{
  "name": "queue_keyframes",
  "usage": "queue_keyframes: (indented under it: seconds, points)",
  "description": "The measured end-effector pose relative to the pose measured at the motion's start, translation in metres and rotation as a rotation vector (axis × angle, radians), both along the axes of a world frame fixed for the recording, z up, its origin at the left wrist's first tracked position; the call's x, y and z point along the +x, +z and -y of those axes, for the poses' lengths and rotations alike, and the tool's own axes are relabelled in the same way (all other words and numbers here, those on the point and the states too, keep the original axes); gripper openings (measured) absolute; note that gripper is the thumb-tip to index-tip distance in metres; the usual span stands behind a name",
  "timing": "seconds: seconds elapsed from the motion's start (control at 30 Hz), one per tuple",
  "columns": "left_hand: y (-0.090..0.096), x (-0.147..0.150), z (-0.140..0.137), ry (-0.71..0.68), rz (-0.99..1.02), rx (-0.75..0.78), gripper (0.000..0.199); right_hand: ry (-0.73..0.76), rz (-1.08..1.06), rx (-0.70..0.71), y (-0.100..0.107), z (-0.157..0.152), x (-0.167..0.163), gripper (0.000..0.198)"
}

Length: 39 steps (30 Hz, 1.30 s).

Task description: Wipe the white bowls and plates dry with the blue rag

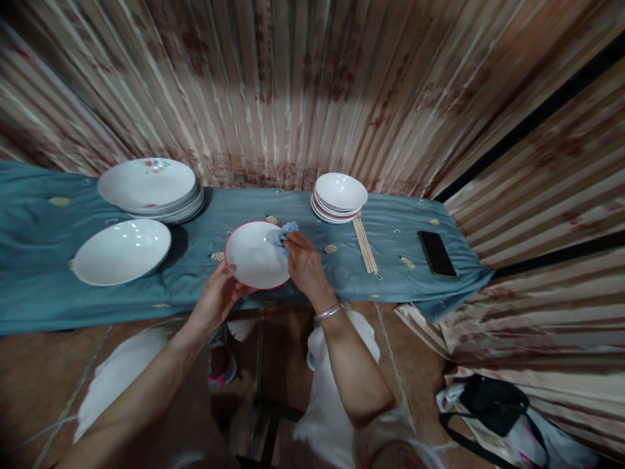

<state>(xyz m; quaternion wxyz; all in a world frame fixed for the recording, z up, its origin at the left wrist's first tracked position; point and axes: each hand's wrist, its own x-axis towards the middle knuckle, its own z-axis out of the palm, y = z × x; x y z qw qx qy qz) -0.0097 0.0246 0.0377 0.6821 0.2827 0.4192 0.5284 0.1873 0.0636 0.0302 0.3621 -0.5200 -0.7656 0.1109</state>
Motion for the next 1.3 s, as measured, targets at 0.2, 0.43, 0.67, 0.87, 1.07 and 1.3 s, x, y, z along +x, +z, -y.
queue_keyframes:
  seconds: [0.2,0.43,0.67,0.87,1.07,1.3]
  points:
    - [-0.003,0.003,0.003,-0.073,0.011,-0.01,0.063,-0.044,-0.03,0.01,0.0,-0.003,0.0,0.039]
    - [-0.005,0.006,0.006,-0.111,0.004,-0.02,0.066,-0.008,0.005,0.009,0.007,-0.003,-0.005,0.042]
    - [-0.009,0.009,0.008,-0.158,0.026,-0.024,0.059,0.092,-0.004,-0.03,0.014,-0.002,-0.017,0.043]
    - [-0.013,0.01,0.008,-0.166,0.047,-0.028,0.055,0.207,-0.03,-0.035,0.016,0.0,-0.027,0.043]
    - [-0.014,0.01,0.008,-0.159,0.05,-0.032,0.052,0.296,-0.04,-0.027,0.018,0.004,-0.031,0.043]
    - [-0.01,0.011,0.007,-0.137,0.062,-0.046,0.05,0.334,-0.154,-0.108,0.019,0.011,-0.036,0.04]
